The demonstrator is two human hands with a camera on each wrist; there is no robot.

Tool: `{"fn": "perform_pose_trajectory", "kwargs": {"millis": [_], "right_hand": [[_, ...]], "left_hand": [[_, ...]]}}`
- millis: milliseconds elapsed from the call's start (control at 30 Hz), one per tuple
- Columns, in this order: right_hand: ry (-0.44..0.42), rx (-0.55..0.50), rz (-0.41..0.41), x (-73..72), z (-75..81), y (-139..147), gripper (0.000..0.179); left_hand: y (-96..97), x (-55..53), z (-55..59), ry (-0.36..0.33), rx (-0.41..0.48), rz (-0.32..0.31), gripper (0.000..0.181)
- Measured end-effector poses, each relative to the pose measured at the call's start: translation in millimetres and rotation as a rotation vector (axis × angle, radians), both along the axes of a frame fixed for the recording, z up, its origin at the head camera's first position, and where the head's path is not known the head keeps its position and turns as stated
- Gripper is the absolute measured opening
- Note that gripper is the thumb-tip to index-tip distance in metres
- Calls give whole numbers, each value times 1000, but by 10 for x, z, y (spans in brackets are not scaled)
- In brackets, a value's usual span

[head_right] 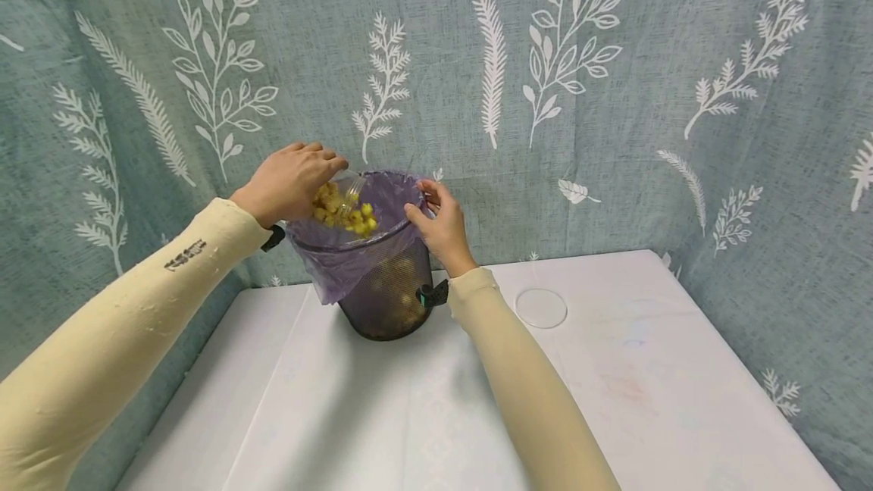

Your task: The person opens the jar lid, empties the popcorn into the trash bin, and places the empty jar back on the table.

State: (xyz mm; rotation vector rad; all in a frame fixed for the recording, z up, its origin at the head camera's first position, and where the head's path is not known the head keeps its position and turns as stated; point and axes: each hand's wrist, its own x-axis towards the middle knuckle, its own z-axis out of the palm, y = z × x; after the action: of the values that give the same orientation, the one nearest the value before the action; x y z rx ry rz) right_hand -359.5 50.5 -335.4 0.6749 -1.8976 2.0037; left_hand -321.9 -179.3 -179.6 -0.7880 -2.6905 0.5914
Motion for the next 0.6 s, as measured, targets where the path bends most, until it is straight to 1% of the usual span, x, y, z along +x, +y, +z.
{"fn": "perform_pose_trajectory", "kwargs": {"millis": [33, 133, 233, 367, 600], "right_hand": [[-3, -1, 0, 3, 0, 1, 54], [-5, -4, 1, 7, -2, 6, 54], [-1, -4, -1, 8, 5, 3, 53], [0, -6, 6, 3, 11, 3, 54], [-6, -8, 5, 8, 10, 5, 54]], "left_hand": [[0, -1, -3, 1, -1, -3, 51], [6, 4, -9, -4, -8, -7, 60], [14, 7, -9, -3, -15, 2, 55], [21, 3, -3, 2, -13, 9, 53], [36, -4, 5, 1, -19, 3, 61]]}}
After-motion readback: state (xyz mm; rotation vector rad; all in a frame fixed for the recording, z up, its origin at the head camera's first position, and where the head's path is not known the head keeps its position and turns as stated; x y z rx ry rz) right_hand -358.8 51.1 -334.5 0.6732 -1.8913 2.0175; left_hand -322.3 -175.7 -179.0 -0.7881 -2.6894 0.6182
